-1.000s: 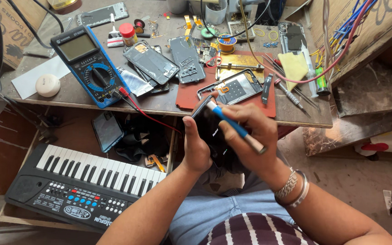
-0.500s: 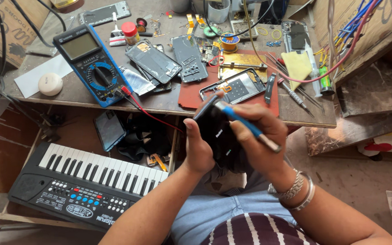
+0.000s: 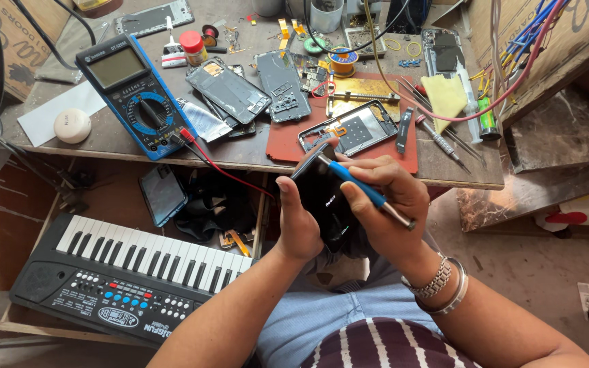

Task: The person holds a disassembled smartphone and uses a screwdriver to work on its internal components. They then power the phone on, watch the boot screen, use a blue pry tool around the phone's edge, wipe it with a cloth, and open the back cover to expose the internals.

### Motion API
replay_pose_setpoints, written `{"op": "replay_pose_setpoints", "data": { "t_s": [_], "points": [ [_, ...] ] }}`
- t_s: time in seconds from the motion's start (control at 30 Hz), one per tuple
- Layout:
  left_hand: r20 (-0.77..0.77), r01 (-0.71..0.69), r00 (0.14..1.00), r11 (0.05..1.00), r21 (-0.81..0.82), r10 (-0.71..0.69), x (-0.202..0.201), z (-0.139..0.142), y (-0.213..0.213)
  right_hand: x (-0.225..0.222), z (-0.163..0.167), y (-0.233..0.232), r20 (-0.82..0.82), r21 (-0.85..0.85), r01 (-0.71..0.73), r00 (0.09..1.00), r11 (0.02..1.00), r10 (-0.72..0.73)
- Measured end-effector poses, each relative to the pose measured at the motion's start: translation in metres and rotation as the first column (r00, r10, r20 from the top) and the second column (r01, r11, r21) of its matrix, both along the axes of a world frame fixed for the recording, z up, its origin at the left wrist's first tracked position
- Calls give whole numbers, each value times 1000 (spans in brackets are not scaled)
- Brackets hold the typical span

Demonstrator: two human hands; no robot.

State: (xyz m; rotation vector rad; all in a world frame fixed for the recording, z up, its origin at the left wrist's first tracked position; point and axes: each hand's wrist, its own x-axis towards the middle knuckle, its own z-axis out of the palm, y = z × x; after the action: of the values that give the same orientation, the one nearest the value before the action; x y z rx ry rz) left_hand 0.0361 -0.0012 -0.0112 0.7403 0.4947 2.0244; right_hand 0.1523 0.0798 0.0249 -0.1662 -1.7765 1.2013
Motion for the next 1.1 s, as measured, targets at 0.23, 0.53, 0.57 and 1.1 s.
{"op": "replay_pose_setpoints", "data": {
  "t_s": [0.23,0.53,0.57,1.1],
  "points": [
    [14,23,1000,1000,1,-23,0,-2,2,-1,4,-1,4,105,-15,1000,994,15],
    [51,37,998,999,-5,-37,-2,-4,3,0,7,1,36,12,-43,998,999,42],
    [37,30,999,999,-10,-30,-1,-4,4,0,7,1,45,-8,-40,998,999,40],
    [-5,-5,1000,1000,-23,5,-2,-4,4,-1,2,4,51,-63,-25,998,998,29]
  ]
}}
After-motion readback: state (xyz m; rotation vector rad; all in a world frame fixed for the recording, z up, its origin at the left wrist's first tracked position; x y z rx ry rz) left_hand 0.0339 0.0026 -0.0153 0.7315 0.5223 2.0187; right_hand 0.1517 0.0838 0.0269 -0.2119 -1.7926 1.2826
